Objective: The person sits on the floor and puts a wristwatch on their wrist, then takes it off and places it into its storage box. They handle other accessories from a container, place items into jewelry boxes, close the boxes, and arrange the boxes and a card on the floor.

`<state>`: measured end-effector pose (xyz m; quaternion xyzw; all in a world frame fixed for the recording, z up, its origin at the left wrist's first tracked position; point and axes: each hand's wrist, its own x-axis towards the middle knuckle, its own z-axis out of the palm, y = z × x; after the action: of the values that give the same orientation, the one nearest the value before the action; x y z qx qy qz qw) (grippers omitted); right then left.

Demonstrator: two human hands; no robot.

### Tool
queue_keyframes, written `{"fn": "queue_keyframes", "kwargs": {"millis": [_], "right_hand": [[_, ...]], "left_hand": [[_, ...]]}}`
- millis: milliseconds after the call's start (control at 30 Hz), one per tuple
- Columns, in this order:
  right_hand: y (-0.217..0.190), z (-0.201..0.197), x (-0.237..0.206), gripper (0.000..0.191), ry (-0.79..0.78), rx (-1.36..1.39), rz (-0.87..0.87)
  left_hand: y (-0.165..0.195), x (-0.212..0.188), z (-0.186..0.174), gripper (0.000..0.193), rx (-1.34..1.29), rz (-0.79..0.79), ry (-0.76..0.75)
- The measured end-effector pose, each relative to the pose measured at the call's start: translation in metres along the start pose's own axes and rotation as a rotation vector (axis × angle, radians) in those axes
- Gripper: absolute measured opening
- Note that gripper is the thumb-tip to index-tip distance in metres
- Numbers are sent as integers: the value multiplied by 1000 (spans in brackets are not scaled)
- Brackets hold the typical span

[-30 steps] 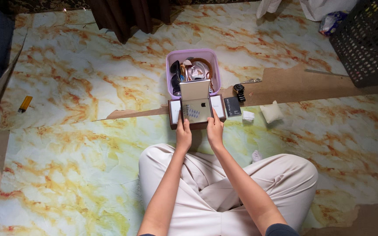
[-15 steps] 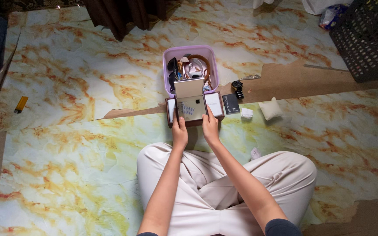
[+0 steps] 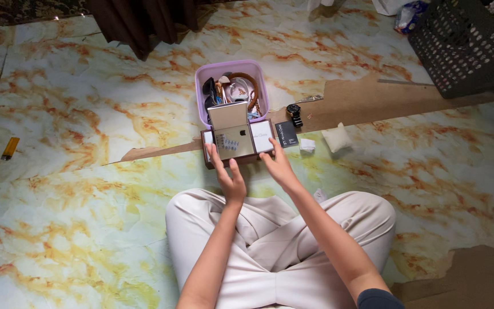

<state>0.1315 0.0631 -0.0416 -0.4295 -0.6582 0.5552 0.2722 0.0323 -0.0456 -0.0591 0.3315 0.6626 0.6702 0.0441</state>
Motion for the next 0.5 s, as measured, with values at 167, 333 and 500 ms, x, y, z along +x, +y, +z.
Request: {"fn": "queue_keyframes", "kwargs": {"millis": [167, 333, 500], "right_hand": [[-4, -42, 17, 64, 54, 4, 20], [-9, -84, 41, 64, 88, 96, 44], [-12, -115, 57, 60, 155, 15, 106]], "left_hand": [[29, -18, 28, 62, -202, -48, -132], [36, -23, 61, 59, -321, -85, -242], [22, -17, 88, 60, -383, -166, -335]]}}
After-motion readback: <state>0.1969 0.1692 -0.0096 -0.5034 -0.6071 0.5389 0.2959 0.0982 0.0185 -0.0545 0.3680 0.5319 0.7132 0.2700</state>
